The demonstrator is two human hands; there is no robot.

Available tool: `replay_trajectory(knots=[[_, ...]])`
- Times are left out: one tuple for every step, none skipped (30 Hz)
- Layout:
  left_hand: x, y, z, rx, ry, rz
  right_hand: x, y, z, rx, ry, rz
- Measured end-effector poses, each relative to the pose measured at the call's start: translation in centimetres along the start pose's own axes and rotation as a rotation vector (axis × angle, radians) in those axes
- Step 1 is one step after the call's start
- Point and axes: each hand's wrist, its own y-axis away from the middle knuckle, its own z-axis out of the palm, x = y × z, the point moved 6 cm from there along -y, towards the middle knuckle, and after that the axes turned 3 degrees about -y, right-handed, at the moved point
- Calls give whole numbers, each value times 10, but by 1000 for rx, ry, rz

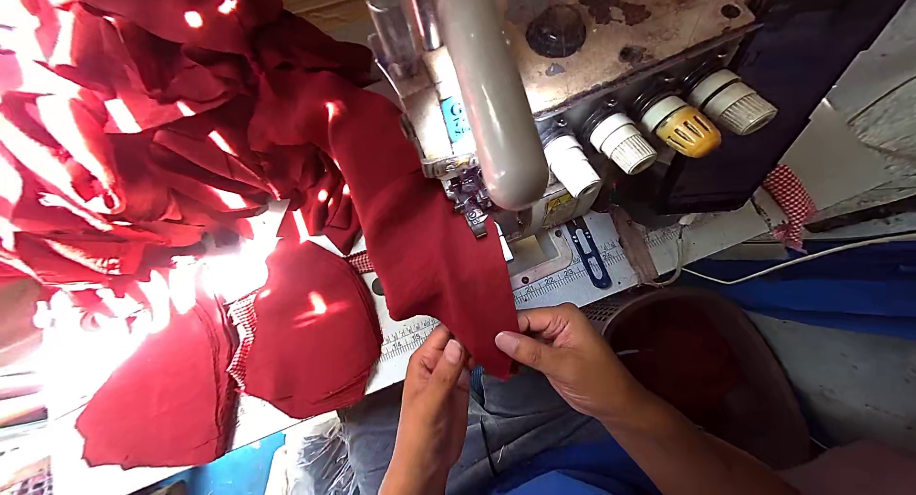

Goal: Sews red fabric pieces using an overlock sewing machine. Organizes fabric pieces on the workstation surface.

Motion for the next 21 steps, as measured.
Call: replay_trajectory(knots=[[3, -2, 2, -4, 57, 0, -1, 0, -1, -1, 3, -8], [7, -3, 4, 4, 54, 13, -3, 0, -2, 1, 8, -15], [11, -3, 5, 31, -4, 37, -4, 0, -3, 4, 18, -23], [15, -3, 7, 73, -82, 72, -5, 0, -3, 6, 36, -28], [19, -2, 8, 108, -166, 114, -6, 0, -4, 2, 54, -30], [22, -2, 10, 130, -246, 159, -6, 0, -3, -5, 64, -29], [25, -2, 11, 148, -321, 199, -5, 1, -3, -10, 57, -24], [27, -1, 11, 165, -392, 234, -3, 3, -2, -19, 27, -10], [29, -1, 11, 179, -450, 260, 0, 5, -2, -25, -19, 8], [31, 0, 10, 187, -486, 272, 2, 7, -1, -22, -55, 25], [31, 0, 10, 191, -505, 274, 5, 10, 0, -13, -62, 37], [31, 0, 9, 195, -519, 272, 6, 12, 0, 2, -52, 39], [31, 0, 9, 201, -531, 268, 8, 15, 0, 20, -44, 35], [31, 0, 8, 205, -532, 265, 10, 17, 0, 47, -40, 33], [30, 0, 9, 207, -526, 262, 11, 19, 0, 78, -35, 30], [30, 0, 9, 203, -509, 260, 12, 22, -1, 109, -32, 29], [29, 0, 9, 199, -482, 259, 13, 24, -1, 134, -27, 27], [28, 1, 8, 198, -456, 263, 13, 26, -1, 154, -25, 23], [26, 2, 6, 204, -443, 282, 12, 28, -1, 167, -32, 14], [25, 4, 3, 207, -444, 319, 12, 30, -1, 171, -42, 2], [24, 6, 0, 213, -464, 371, 11, 31, 0, 173, -50, -11]])
